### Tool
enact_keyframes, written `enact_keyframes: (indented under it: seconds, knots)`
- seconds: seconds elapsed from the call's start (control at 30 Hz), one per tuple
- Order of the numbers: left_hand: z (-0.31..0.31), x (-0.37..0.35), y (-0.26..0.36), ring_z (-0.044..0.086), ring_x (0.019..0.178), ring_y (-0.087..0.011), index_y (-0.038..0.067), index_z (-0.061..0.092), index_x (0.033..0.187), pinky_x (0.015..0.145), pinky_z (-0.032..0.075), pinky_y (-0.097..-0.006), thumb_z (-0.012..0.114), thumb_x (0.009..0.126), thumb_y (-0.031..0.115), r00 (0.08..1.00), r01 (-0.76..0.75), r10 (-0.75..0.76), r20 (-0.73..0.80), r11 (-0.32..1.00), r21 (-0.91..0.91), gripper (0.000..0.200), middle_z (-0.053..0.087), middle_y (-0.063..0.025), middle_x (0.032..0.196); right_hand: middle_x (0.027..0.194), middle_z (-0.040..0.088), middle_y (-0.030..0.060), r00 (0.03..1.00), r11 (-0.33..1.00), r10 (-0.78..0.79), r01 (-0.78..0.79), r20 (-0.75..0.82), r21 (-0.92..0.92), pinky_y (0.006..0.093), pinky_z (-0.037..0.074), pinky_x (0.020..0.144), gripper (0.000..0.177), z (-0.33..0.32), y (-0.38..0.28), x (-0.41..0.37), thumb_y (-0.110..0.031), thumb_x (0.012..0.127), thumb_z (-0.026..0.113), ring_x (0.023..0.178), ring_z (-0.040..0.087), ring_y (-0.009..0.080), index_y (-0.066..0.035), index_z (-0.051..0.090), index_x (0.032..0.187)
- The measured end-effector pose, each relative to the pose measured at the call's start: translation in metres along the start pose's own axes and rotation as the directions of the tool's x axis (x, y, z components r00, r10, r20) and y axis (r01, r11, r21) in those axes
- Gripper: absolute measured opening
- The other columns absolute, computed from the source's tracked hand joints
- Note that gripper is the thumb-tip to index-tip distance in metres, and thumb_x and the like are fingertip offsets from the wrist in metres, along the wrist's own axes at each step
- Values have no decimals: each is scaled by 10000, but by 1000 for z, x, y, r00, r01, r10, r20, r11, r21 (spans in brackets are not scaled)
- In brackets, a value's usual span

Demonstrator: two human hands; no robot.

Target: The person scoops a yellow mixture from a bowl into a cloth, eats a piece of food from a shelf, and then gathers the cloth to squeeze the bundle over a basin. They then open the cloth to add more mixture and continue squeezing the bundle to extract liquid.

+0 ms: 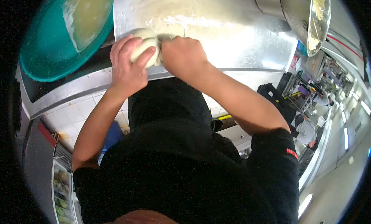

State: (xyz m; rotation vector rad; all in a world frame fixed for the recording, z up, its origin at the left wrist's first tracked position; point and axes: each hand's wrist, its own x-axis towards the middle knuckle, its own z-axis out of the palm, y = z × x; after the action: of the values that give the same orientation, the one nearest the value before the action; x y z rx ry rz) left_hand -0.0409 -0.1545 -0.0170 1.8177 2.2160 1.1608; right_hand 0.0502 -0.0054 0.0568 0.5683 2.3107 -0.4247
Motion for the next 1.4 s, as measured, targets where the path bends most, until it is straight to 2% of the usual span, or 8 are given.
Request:
enact_keyframes:
  seconds: [0.23,0.43,0.5,0.7,0.9,1.0,1.3,1.4]
  knots:
    - [5,37,42,471,1058,-333,61,567,915,947,335,-437,747,753,261,918,379,-392,-62,912,-156,315,507,-169,1123,812,691,152,987,986,-114,126,-111,109,401,562,673,155,9,5,3,-119,811,547,784,698,296,-32,675,819]
    - [32,59,57,543,1036,-288,58,632,972,879,443,-387,863,579,357,379,893,-846,-375,441,-92,544,585,-131,1007,849,689,163,955,968,-232,245,-186,51,409,555,695,142,21,11,9,-120,785,584,824,687,306,-19,668,838]
    - [33,47,51,578,984,-274,65,654,971,875,464,-370,853,577,315,356,894,-851,-386,430,-123,507,611,-119,993,860,689,167,953,954,-265,281,-145,106,409,557,717,149,17,12,4,-102,772,588,833,686,309,-8,670,854]
    - [30,24,27,625,933,-233,49,674,897,839,501,-337,814,595,58,641,559,-688,-341,722,-408,333,650,-107,1020,873,681,199,944,905,-324,330,-68,268,426,540,752,181,19,16,13,-76,740,552,841,670,348,7,670,851]
    - [20,19,13,608,970,-223,19,661,904,855,488,-339,769,612,-22,667,463,-694,-271,672,-579,314,649,-130,1049,867,661,236,911,879,-407,370,68,302,422,529,768,171,19,19,39,-89,725,569,850,658,363,21,679,796]
    - [19,18,11,589,1002,-236,18,662,920,881,463,-344,762,603,-15,694,438,-682,-229,653,-618,334,651,-142,1062,853,643,273,847,708,-505,516,-165,482,443,508,752,175,40,27,49,-71,701,556,796,634,403,40,668,777]
    - [17,10,-3,572,1035,-236,19,670,944,906,445,-343,777,603,-4,711,317,-680,-180,538,-781,359,624,-149,1096,876,646,254,872,722,-456,249,174,646,416,502,801,218,22,22,56,-91,688,591,843,639,396,21,672,857]
    - [20,11,-5,573,1024,-235,10,667,945,892,450,-341,774,610,-4,709,304,-671,-218,570,-764,352,625,-148,1089,908,645,251,863,722,-500,368,75,586,408,504,801,213,11,22,54,-81,678,600,864,639,379,12,670,856]
